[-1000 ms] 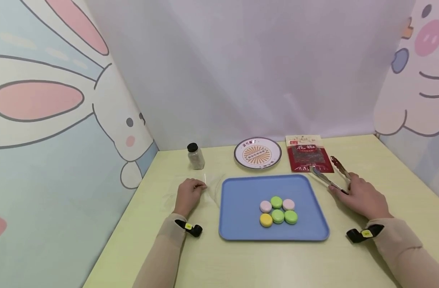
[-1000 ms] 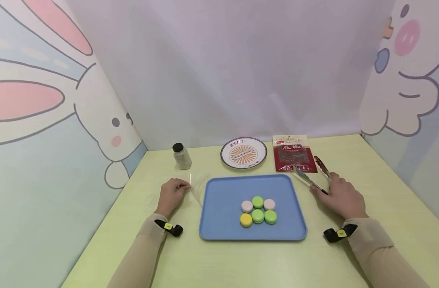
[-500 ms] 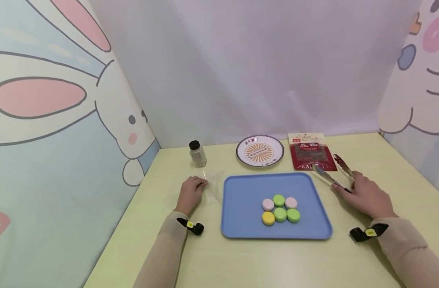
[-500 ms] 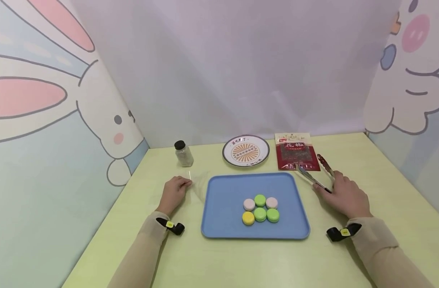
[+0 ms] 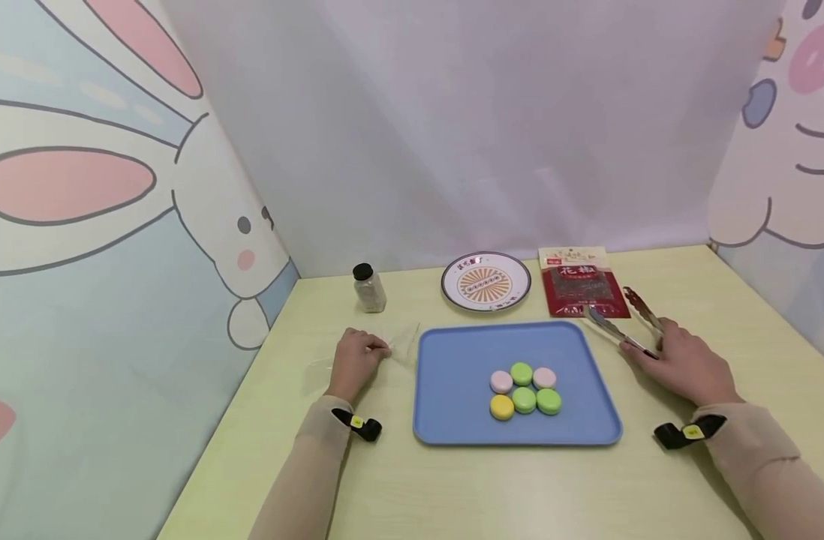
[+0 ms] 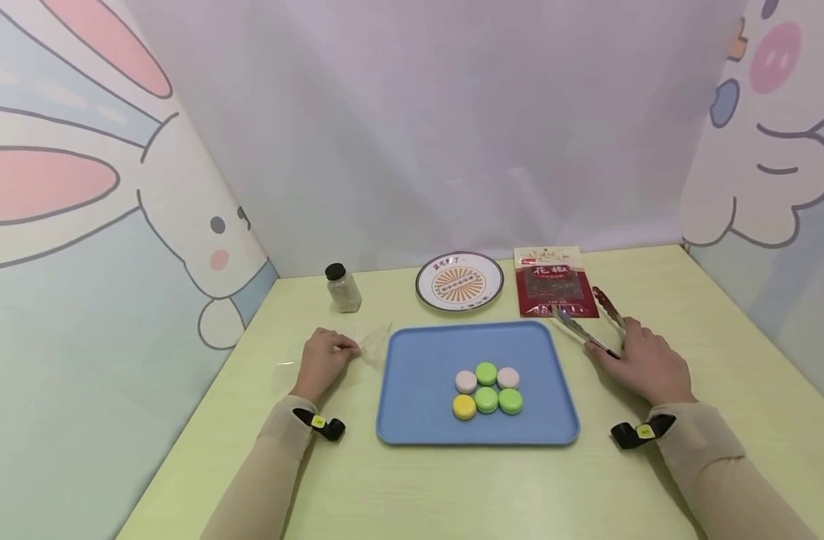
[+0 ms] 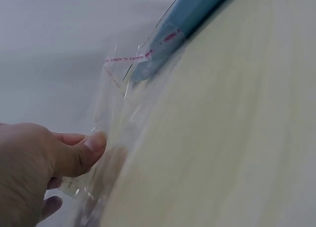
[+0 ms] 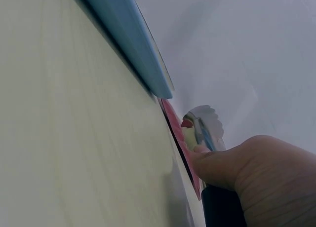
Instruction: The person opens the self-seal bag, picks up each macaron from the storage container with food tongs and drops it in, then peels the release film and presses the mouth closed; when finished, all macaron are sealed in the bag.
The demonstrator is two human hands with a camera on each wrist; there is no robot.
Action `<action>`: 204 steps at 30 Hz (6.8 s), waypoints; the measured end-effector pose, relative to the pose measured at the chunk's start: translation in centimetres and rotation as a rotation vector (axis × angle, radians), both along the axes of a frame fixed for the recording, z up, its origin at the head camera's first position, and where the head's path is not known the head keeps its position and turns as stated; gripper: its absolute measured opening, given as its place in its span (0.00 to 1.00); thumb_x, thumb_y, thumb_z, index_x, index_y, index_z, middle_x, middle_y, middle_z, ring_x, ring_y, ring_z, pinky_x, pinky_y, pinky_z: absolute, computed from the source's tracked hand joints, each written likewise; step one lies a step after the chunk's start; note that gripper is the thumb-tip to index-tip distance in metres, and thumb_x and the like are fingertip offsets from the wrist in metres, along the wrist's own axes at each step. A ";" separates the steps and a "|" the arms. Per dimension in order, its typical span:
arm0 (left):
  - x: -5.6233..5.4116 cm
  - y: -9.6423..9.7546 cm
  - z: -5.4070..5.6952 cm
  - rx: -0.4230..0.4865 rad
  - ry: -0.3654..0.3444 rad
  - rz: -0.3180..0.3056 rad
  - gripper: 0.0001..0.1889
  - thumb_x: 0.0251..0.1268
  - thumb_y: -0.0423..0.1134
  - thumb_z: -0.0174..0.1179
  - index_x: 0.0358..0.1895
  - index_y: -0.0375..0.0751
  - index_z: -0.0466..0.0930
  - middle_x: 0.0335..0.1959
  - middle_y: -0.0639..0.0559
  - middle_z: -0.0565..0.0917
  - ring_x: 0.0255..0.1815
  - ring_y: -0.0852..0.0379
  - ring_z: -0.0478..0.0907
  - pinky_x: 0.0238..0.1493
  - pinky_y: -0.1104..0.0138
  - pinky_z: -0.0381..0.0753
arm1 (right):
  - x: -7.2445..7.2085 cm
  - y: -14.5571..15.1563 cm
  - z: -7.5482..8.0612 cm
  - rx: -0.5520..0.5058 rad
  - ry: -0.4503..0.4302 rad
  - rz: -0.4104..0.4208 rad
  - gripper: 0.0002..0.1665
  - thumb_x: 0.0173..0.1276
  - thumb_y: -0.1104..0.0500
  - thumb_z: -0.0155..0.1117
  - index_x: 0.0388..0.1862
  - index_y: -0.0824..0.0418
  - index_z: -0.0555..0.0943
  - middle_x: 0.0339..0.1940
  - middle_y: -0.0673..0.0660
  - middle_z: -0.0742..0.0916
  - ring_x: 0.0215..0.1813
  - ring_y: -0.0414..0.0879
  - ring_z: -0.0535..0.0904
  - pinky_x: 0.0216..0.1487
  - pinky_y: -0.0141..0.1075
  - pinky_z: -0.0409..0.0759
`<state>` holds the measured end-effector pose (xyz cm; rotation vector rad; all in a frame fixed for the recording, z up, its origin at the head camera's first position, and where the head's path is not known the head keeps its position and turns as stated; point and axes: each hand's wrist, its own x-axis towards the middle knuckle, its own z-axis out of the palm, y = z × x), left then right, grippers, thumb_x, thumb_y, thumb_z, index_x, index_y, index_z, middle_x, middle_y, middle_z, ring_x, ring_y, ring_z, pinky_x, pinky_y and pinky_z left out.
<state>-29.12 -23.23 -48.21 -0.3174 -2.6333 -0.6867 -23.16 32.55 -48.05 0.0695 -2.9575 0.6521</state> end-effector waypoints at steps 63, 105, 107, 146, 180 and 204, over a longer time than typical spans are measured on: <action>-0.2 -0.3 -0.5 0.009 0.092 -0.112 0.07 0.73 0.34 0.60 0.41 0.39 0.88 0.34 0.49 0.83 0.42 0.48 0.77 0.47 0.56 0.77 | -0.2 0.1 -0.1 0.002 0.004 0.006 0.49 0.68 0.28 0.58 0.55 0.74 0.66 0.32 0.62 0.79 0.31 0.54 0.76 0.21 0.42 0.69; 0.5 2.0 0.1 -0.004 0.500 -0.335 0.03 0.68 0.39 0.67 0.40 0.46 0.87 0.37 0.57 0.85 0.46 0.54 0.79 0.45 0.59 0.73 | 0.8 -11.3 6.9 0.237 0.042 0.616 0.34 0.60 0.30 0.70 0.60 0.45 0.85 0.36 0.39 0.85 0.30 0.33 0.71 0.29 0.33 0.70; 0.7 2.5 0.1 -0.029 0.474 -0.351 0.04 0.69 0.40 0.66 0.41 0.47 0.87 0.38 0.58 0.85 0.47 0.55 0.78 0.46 0.60 0.73 | 0.6 -11.6 7.3 0.254 -0.012 0.627 0.34 0.59 0.30 0.70 0.59 0.44 0.85 0.36 0.39 0.85 0.31 0.34 0.71 0.29 0.33 0.70; 2.8 5.2 1.5 0.166 0.796 -0.461 0.03 0.65 0.30 0.66 0.40 0.39 0.87 0.36 0.50 0.85 0.37 0.52 0.79 0.39 0.62 0.78 | -4.4 -24.0 6.8 0.082 0.125 0.862 0.27 0.66 0.40 0.70 0.62 0.45 0.83 0.34 0.42 0.87 0.27 0.34 0.73 0.32 0.36 0.74; 1.5 4.7 -0.2 0.230 0.653 -0.355 0.06 0.63 0.29 0.68 0.40 0.42 0.87 0.37 0.53 0.85 0.40 0.53 0.79 0.45 0.60 0.75 | -2.3 -25.5 7.1 0.226 0.109 0.544 0.48 0.51 0.23 0.70 0.66 0.46 0.79 0.41 0.46 0.89 0.30 0.39 0.78 0.19 0.39 0.67; 1.7 4.7 -0.4 0.185 0.565 -0.356 0.03 0.70 0.37 0.65 0.40 0.44 0.87 0.36 0.55 0.85 0.38 0.55 0.78 0.39 0.60 0.73 | 4.2 -6.6 3.9 -0.329 -0.214 0.784 0.34 0.62 0.48 0.77 0.64 0.59 0.81 0.31 0.41 0.84 0.28 0.31 0.73 0.24 0.28 0.73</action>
